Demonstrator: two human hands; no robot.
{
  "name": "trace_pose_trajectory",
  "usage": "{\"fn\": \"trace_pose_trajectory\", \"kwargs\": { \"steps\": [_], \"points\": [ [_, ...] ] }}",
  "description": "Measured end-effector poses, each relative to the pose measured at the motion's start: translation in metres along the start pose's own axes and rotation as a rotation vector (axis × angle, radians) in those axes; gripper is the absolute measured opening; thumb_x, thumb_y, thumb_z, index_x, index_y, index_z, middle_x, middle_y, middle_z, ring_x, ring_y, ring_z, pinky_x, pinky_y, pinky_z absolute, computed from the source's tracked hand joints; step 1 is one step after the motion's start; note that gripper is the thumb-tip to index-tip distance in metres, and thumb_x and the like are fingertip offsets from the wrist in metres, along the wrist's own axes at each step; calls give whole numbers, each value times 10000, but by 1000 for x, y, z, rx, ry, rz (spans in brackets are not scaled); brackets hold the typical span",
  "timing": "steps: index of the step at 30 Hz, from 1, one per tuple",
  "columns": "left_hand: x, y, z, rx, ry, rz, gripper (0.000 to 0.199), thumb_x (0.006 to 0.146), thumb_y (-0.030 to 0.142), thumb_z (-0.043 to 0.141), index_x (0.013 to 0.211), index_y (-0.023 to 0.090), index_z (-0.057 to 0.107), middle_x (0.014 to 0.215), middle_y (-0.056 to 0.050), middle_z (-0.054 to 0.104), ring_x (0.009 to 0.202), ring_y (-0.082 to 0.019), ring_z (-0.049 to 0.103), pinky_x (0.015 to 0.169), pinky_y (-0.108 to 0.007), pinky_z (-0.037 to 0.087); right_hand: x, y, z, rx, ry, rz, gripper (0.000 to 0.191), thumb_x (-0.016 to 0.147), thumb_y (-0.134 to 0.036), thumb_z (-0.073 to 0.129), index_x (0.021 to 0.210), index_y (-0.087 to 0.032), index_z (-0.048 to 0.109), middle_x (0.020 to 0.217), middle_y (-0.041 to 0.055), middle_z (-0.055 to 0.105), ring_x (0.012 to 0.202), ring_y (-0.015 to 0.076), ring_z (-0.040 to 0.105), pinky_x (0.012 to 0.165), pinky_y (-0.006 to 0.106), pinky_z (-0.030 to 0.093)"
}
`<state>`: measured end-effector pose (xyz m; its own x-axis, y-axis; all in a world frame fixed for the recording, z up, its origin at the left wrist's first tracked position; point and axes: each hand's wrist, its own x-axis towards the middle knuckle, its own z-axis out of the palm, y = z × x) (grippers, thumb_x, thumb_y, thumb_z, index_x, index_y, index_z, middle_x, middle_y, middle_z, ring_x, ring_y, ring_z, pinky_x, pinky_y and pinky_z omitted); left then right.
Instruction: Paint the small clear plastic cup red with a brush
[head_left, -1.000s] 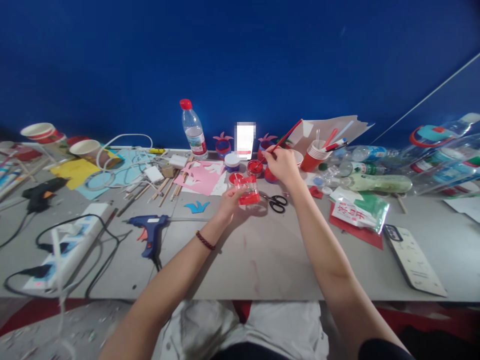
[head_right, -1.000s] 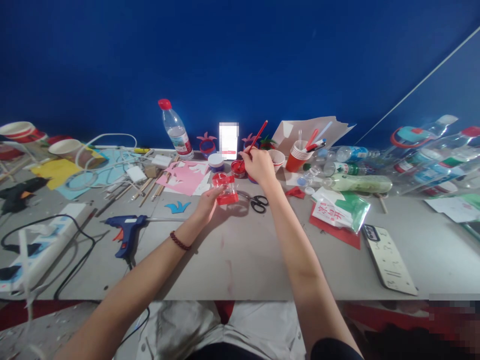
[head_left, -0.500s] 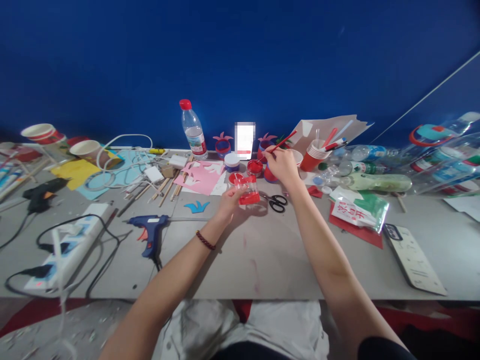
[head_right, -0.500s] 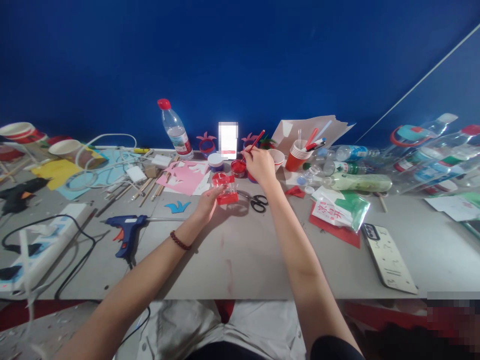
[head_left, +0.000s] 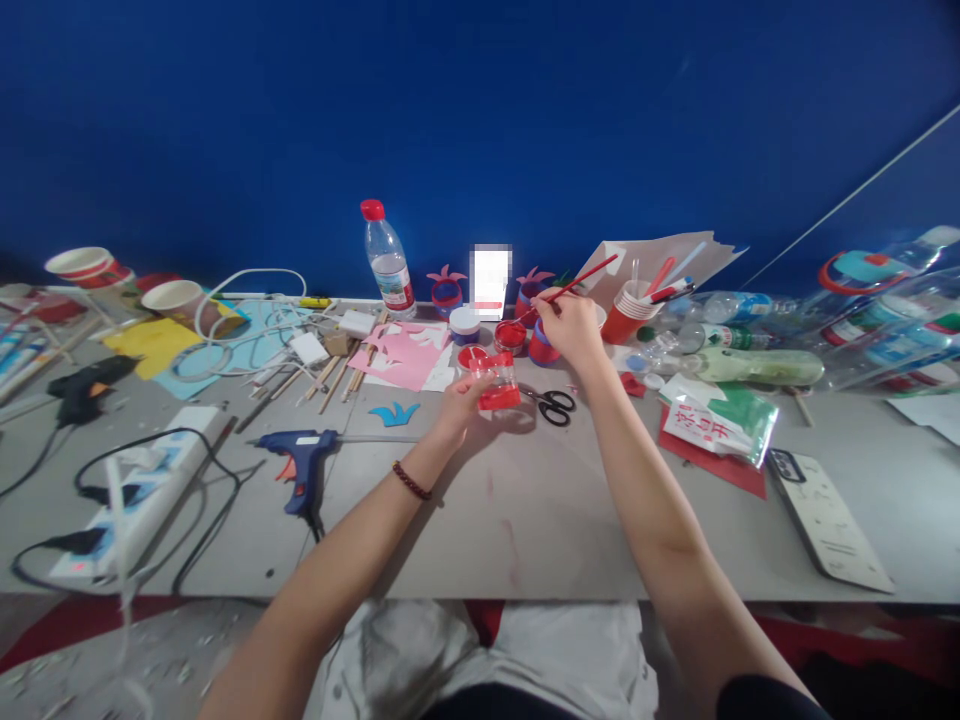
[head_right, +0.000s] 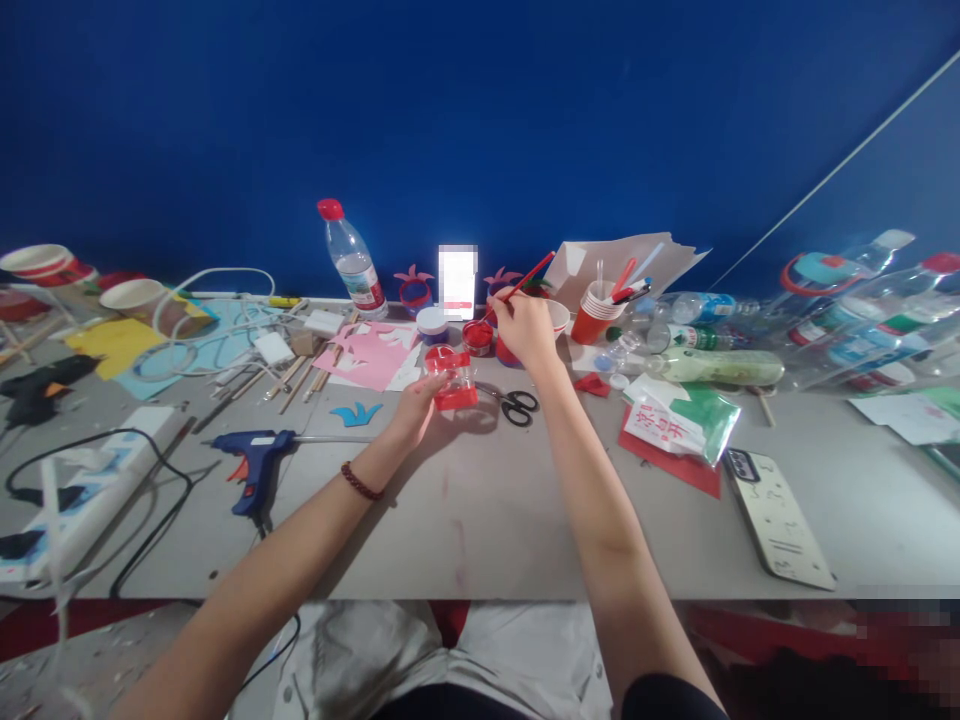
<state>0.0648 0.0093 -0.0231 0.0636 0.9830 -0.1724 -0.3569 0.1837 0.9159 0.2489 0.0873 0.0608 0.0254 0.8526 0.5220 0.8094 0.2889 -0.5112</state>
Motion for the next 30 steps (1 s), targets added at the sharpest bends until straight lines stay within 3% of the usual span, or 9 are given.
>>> {"fn": "trace_pose_trajectory", "kwargs": {
  "steps": [6,12,18,22,30],
  "points": [
    [0,-1,-1,11,-7,12,369,704,529,834,824,189,754,804,-100,747,831,-271,704,823,-432,520,-1,5,9,-44,-55,-43,250,941,-246,539,908,-180,778,1016,107,794,971,314,736,882,410,547],
    [1,0,-1,15,-19,-3,371,702,545,831,830,204,766,811,-92,751,858,-271,703,834,-435,527,-2,-5,5,-2,-141,-75,233,922,-184,552,846,-182,772,1012,95,792,1007,302,736,935,399,536],
    [1,0,0,-31,-37,-27,383,687,518,848,866,187,774,850,-102,769,815,-264,706,819,-434,535,-2,-9,-4,39,-82,-24,223,927,-220,561,847,-193,768,965,76,797,929,268,742,862,368,555],
    [-1,1,0,-25,-42,-34,405,697,524,839,886,173,772,845,-107,767,819,-264,711,816,-423,539,0,-1,0,28,-30,-53,238,932,-240,556,854,-206,778,976,71,799,947,269,735,896,371,546],
    [-2,2,2,-5,-7,-19,392,699,517,834,876,176,755,799,-90,751,830,-267,716,803,-414,549,-2,4,10,0,-88,-87,275,917,-213,527,854,-209,795,989,63,804,981,281,736,941,397,546]
  ]
}}
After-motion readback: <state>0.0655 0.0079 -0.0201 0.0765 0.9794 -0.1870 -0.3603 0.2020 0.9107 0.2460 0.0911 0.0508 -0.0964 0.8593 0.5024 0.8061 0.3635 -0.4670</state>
